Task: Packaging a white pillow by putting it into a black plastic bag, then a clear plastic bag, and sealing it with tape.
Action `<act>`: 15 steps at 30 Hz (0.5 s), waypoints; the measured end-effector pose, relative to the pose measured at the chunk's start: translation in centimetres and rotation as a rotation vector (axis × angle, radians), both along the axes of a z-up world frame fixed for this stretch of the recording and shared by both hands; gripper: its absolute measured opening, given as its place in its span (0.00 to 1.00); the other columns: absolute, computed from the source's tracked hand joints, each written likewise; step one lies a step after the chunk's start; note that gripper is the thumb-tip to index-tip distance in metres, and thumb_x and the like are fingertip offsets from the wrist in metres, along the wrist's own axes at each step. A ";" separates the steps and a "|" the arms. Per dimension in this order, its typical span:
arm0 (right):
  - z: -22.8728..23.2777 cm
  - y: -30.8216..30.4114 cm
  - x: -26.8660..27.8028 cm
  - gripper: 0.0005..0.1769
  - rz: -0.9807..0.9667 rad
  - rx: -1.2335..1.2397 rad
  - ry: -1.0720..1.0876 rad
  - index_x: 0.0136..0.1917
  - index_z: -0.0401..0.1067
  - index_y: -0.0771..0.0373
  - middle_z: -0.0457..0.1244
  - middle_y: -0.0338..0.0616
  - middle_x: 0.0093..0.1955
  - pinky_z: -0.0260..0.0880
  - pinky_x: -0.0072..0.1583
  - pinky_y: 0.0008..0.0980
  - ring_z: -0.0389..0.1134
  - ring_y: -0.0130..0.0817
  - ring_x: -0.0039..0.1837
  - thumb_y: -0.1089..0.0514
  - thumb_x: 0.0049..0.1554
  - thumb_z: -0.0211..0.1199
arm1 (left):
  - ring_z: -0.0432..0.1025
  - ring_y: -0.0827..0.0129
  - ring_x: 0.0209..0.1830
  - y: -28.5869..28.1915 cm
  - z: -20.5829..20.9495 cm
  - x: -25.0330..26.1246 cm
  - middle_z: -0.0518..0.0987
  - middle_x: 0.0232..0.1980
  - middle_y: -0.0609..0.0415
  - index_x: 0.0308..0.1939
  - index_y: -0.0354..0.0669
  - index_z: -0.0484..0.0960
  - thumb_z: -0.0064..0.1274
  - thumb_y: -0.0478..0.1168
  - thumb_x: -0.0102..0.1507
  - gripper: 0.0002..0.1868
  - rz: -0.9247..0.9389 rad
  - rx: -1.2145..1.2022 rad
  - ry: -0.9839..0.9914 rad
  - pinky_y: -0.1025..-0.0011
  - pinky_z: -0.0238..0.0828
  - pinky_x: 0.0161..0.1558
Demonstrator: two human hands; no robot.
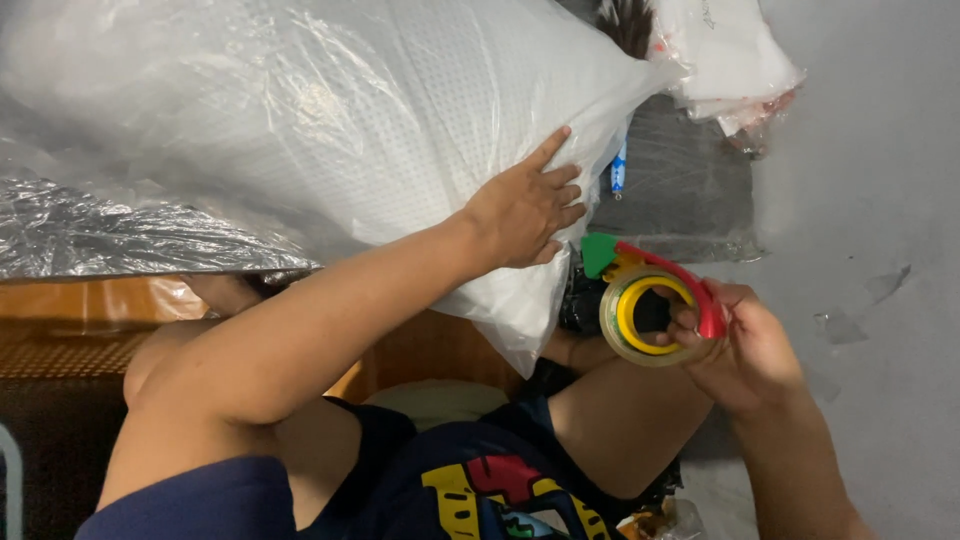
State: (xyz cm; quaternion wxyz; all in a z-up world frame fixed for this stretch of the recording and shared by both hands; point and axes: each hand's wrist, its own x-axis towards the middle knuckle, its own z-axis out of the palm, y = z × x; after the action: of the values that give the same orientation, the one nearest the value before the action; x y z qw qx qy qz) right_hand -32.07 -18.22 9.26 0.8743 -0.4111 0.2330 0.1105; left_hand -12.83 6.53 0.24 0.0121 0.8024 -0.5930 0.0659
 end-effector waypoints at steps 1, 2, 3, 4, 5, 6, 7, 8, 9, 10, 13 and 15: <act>-0.2 -0.4 0.3 0.20 0.034 -0.011 -0.002 0.61 0.66 0.79 0.67 0.50 0.38 0.72 0.52 0.42 0.69 0.36 0.39 0.61 0.67 0.41 | 0.58 0.63 0.78 0.1 0.1 -0.1 0.78 0.65 0.59 0.67 0.55 0.76 0.38 0.62 0.67 0.31 0.007 0.003 -0.013 0.43 0.15 0.79; -0.2 -0.4 0.6 0.20 0.033 -0.009 0.001 0.61 0.66 0.79 0.67 0.50 0.38 0.72 0.52 0.42 0.69 0.36 0.39 0.61 0.67 0.41 | 0.58 0.63 0.78 0.1 0.2 -0.1 0.78 0.65 0.59 0.67 0.55 0.76 0.38 0.62 0.67 0.31 0.006 0.005 -0.009 0.43 0.15 0.79; -0.1 -0.4 0.9 0.21 0.059 -0.089 0.052 0.60 0.68 0.79 0.66 0.49 0.38 0.71 0.50 0.41 0.68 0.34 0.38 0.59 0.67 0.43 | 0.58 0.63 0.78 0.1 0.3 -0.1 0.77 0.66 0.58 0.67 0.54 0.76 0.37 0.62 0.67 0.31 0.005 0.011 -0.001 0.43 0.15 0.79; -0.1 -0.4 1.3 0.22 0.085 -0.169 0.103 0.60 0.69 0.79 0.66 0.48 0.38 0.71 0.49 0.40 0.67 0.32 0.36 0.57 0.66 0.45 | 0.57 0.63 0.79 0.1 0.4 -0.1 0.77 0.67 0.57 0.68 0.53 0.75 0.36 0.62 0.68 0.31 0.004 0.017 0.006 0.42 0.15 0.79; 0.0 -0.5 1.7 0.22 0.082 -0.171 0.106 0.60 0.69 0.79 0.66 0.48 0.38 0.71 0.49 0.40 0.67 0.32 0.36 0.57 0.66 0.45 | 0.57 0.63 0.79 0.0 0.4 -0.2 0.77 0.67 0.57 0.68 0.53 0.75 0.36 0.62 0.68 0.31 0.001 0.016 0.009 0.42 0.15 0.79; 0.1 -0.5 2.2 0.21 0.130 -0.196 0.131 0.59 0.69 0.77 0.65 0.46 0.36 0.69 0.47 0.38 0.64 0.31 0.35 0.58 0.65 0.45 | 0.56 0.62 0.79 0.0 0.5 -0.2 0.76 0.68 0.57 0.68 0.53 0.74 0.35 0.62 0.68 0.31 0.005 0.039 0.003 0.42 0.15 0.78; 0.2 -0.4 2.8 0.20 0.180 -0.221 0.154 0.59 0.70 0.75 0.64 0.45 0.35 0.68 0.46 0.37 0.62 0.30 0.33 0.59 0.64 0.45 | 0.55 0.62 0.80 0.0 0.5 -0.2 0.75 0.69 0.56 0.69 0.53 0.73 0.34 0.62 0.69 0.32 0.012 0.062 -0.004 0.41 0.15 0.78; 0.5 -0.4 3.2 0.20 0.180 -0.222 0.157 0.59 0.70 0.75 0.64 0.45 0.35 0.68 0.46 0.37 0.62 0.30 0.33 0.59 0.64 0.45 | 0.55 0.62 0.80 -0.1 0.5 -0.2 0.75 0.69 0.56 0.69 0.53 0.73 0.34 0.62 0.69 0.32 0.011 0.061 -0.001 0.41 0.15 0.78; 0.7 -0.3 3.6 0.19 0.190 -0.282 0.216 0.57 0.70 0.74 0.63 0.44 0.33 0.66 0.44 0.35 0.61 0.30 0.32 0.58 0.64 0.44 | 0.54 0.62 0.80 -0.1 0.5 -0.2 0.74 0.70 0.57 0.70 0.53 0.73 0.33 0.62 0.69 0.32 0.013 0.073 -0.007 0.41 0.15 0.78; 0.9 -0.2 4.0 0.20 0.200 -0.340 0.276 0.55 0.71 0.73 0.61 0.44 0.31 0.64 0.43 0.34 0.60 0.30 0.31 0.57 0.65 0.44 | 0.54 0.62 0.80 -0.1 0.4 -0.3 0.73 0.71 0.57 0.70 0.54 0.72 0.33 0.61 0.69 0.31 0.015 0.085 -0.012 0.40 0.15 0.78; 1.6 0.5 5.3 0.20 0.150 -0.498 0.451 0.58 0.72 0.68 0.58 0.42 0.29 0.60 0.36 0.27 0.57 0.31 0.28 0.51 0.67 0.48 | 0.54 0.61 0.80 -0.2 0.4 -0.5 0.74 0.71 0.57 0.70 0.55 0.72 0.33 0.60 0.69 0.30 0.036 0.100 -0.045 0.39 0.15 0.78; 1.2 0.2 6.3 0.18 0.144 -0.579 0.510 0.53 0.70 0.70 0.59 0.44 0.29 0.60 0.32 0.26 0.58 0.31 0.28 0.52 0.68 0.49 | 0.54 0.61 0.81 -0.2 0.4 -0.6 0.73 0.72 0.57 0.71 0.55 0.71 0.34 0.58 0.69 0.30 0.030 0.120 -0.052 0.38 0.16 0.78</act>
State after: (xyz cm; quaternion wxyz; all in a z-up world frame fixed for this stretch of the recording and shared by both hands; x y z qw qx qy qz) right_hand -25.79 -18.04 10.45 0.6263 -0.6154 0.4350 0.1997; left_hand -13.42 6.29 0.68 -0.0523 0.8085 -0.5839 0.0515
